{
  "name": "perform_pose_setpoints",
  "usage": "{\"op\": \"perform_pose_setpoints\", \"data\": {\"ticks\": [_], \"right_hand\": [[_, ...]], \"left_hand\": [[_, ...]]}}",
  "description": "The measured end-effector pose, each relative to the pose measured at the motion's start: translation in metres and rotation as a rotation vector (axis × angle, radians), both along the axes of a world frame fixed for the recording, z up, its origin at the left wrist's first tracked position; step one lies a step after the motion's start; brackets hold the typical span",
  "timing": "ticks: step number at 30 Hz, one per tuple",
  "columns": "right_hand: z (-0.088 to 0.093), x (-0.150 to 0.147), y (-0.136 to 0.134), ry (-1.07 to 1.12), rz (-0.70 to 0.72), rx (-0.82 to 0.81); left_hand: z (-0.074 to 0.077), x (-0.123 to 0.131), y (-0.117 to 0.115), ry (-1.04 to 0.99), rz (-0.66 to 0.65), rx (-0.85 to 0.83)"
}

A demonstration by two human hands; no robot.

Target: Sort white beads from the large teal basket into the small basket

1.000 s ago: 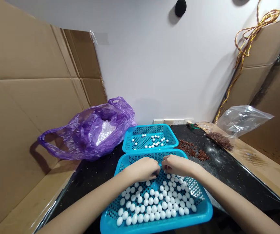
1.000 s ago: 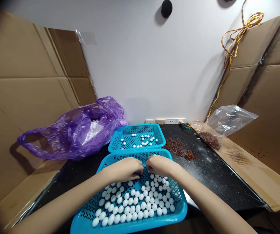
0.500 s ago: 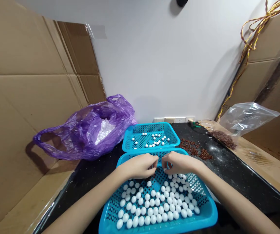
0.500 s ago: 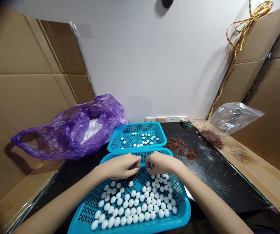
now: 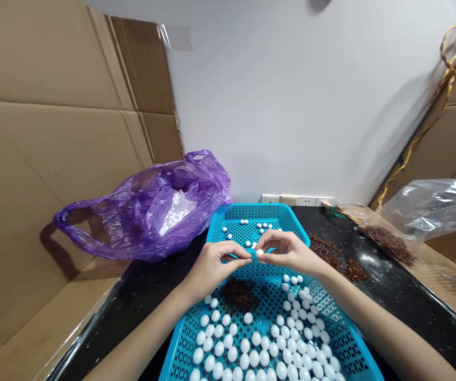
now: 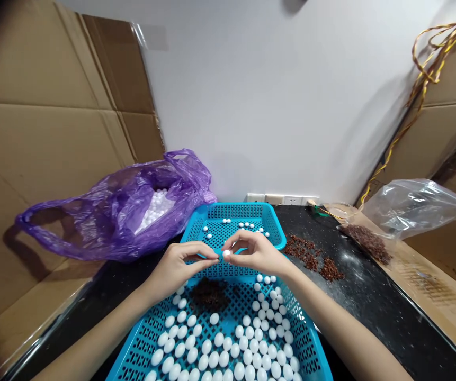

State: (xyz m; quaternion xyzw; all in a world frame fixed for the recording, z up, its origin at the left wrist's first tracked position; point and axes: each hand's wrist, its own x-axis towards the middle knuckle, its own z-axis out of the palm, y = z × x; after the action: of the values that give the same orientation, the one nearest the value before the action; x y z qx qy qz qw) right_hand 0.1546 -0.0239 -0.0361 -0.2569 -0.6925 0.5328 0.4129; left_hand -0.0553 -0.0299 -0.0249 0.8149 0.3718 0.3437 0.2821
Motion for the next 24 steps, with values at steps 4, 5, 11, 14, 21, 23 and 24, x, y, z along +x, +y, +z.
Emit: {"op": "perform_pose_setpoints", "data": {"ticks": [4, 5, 11, 14, 21, 23, 24], "right_hand": [[-0.003, -0.002, 0.0, 0.041, -0.054, -0.01], [-0.004, -0.002, 0.0, 0.043, -0.067, -0.008], [-0.01, -0.001, -0.007, 0.022, -0.09, -0.022], [-0.008, 0.0, -0.011, 0.016, -0.091, -0.011], [-0.008, -0.002, -0.016, -0.013, -0.103, 0.048], [-0.009, -0.002, -0.017, -0.03, -0.099, 0.064], [-0.009, -0.002, -0.017, -0.034, -0.099, 0.071]], "left_hand": [[0.0, -0.003, -0.005, -0.137, 0.025, 0.129], [0.0, -0.003, -0.006, -0.149, 0.032, 0.173], [-0.007, -0.002, -0.015, -0.171, 0.155, 0.344], [-0.01, -0.003, -0.019, -0.144, 0.149, 0.442], [-0.012, -0.003, -0.022, -0.028, 0.043, 0.587], [-0.012, -0.003, -0.022, -0.011, 0.024, 0.588], [-0.013, -0.004, -0.023, -0.004, 0.017, 0.585]]}}
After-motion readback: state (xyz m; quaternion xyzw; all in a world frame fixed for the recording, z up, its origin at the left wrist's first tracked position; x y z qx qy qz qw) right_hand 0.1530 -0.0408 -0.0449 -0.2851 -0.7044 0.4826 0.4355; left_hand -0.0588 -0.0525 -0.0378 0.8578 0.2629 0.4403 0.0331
